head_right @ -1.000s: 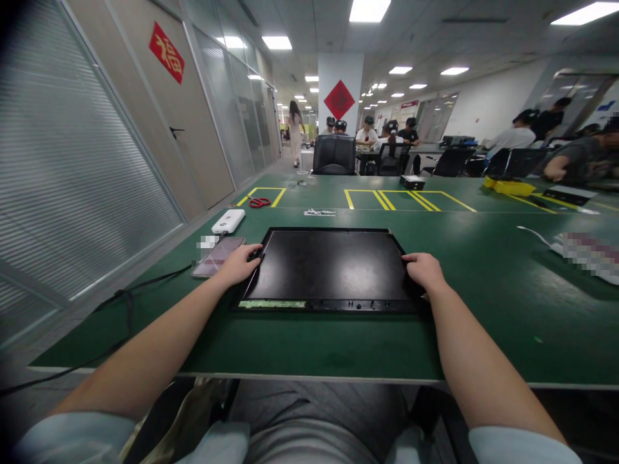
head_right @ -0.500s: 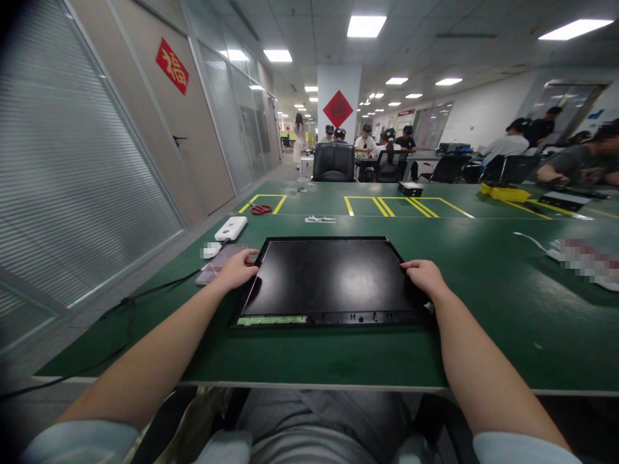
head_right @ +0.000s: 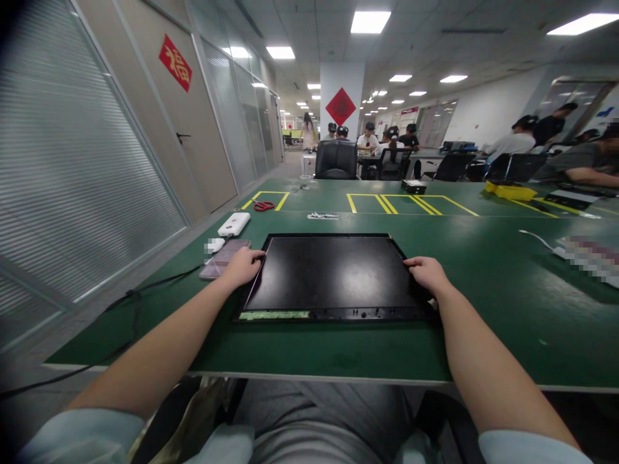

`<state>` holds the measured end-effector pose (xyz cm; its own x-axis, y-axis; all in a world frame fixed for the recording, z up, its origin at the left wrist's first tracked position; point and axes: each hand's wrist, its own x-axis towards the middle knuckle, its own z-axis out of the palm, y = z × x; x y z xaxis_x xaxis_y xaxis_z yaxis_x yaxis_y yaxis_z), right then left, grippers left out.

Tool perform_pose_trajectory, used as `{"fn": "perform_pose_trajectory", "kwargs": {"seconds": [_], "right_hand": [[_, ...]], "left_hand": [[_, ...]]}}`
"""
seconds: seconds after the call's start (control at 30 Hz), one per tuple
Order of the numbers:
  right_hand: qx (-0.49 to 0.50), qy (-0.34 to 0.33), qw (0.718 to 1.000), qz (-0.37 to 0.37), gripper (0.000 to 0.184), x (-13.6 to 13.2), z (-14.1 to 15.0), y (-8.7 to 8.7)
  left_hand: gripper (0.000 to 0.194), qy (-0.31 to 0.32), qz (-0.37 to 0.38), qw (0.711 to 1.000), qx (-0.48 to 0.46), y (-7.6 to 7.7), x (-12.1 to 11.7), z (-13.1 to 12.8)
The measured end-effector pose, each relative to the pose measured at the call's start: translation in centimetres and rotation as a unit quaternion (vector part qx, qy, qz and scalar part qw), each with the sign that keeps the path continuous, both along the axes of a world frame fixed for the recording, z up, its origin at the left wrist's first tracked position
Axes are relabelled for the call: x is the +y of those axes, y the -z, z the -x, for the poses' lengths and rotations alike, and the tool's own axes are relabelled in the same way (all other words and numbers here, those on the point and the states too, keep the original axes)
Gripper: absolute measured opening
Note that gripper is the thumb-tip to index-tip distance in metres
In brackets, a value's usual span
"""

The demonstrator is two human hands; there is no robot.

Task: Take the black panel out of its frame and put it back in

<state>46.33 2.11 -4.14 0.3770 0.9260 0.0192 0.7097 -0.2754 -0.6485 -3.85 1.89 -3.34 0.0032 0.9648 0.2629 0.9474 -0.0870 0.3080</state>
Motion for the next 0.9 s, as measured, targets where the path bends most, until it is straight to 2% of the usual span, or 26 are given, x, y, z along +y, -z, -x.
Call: {"fn": "perform_pose_trajectory", "kwargs": {"seconds": [0.23, 0.37, 0.63, 0.9], "right_hand": [[0.003, -0.011, 1.0, -0.004, 0.032, 0.2, 0.0, 0.0], [0.019, -0.01, 1.0, -0.002, 0.034, 0.3, 0.0, 0.2], [0.019, 0.006, 1.0, -0.009, 0.036, -0.3, 0.8, -0.4], [-0.002, -0.003, 1.0, -0.023, 0.034, -0.7, 0.8, -0.5]], "left_hand": [[0.05, 0.013, 0.027, 0.998, 0.055, -0.1, 0.1, -0.1], [0.05, 0.019, 0.028, 0.998, 0.054, -0.3, 0.1, -0.1], [0.051, 0.004, 0.047, 0.996, 0.081, -0.8, -0.3, -0.7], [0.045, -0.016, 0.025, 0.999, 0.016, -0.5, -0.5, -0.4]]}}
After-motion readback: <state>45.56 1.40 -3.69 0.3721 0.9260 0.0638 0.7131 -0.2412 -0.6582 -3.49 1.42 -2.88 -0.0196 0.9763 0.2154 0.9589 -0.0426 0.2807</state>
